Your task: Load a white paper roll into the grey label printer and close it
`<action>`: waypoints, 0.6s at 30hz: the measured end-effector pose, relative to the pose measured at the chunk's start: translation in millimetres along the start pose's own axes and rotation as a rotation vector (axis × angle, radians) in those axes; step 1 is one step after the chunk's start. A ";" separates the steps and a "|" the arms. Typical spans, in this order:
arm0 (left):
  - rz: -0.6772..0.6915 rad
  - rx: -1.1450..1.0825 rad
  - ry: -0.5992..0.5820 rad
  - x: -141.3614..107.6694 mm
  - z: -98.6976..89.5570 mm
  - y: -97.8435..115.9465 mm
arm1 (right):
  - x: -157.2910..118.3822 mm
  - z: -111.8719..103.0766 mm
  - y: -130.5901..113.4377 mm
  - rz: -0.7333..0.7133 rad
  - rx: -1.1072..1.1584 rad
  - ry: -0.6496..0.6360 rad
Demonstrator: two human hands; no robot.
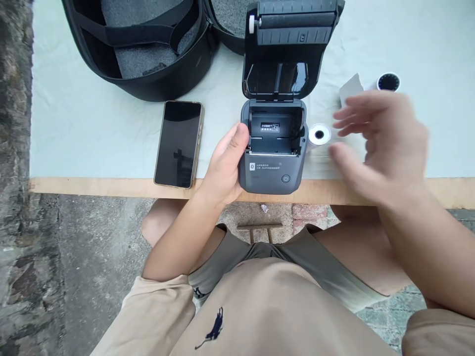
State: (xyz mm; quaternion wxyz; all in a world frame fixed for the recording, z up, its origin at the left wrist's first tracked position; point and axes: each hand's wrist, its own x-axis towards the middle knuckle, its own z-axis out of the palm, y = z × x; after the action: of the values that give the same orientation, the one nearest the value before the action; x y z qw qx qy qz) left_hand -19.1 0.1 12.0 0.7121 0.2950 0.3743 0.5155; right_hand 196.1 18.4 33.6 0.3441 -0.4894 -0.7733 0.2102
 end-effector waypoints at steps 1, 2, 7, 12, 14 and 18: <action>0.002 -0.014 -0.023 0.6 -1.5 -0.2 | 0.1 -4.9 2.9 -0.014 0.011 0.088; 0.003 -0.029 -0.042 1.2 -3.0 -0.4 | 0.9 -9.3 6.6 -0.018 -0.002 0.173; 0.012 -0.069 -0.091 0.9 -6.7 -1.7 | 14.2 -14.8 26.1 0.176 -0.248 0.190; 0.026 0.015 -0.048 -2.2 -6.3 -2.6 | 24.1 -2.2 31.6 0.285 -0.252 0.030; 0.032 0.051 -0.027 -2.6 -4.9 -1.7 | 24.2 0.9 34.6 0.280 -0.264 0.044; 0.035 0.054 -0.026 -3.1 -1.2 2.1 | 21.0 -1.9 40.6 0.274 -0.148 0.151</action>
State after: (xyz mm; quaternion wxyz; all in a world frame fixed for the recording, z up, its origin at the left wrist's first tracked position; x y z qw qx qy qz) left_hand -21.7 -2.2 13.7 0.6993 0.3274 0.3738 0.5138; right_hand 216.4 54.8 14.8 0.3325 -0.6286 -0.6845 0.1604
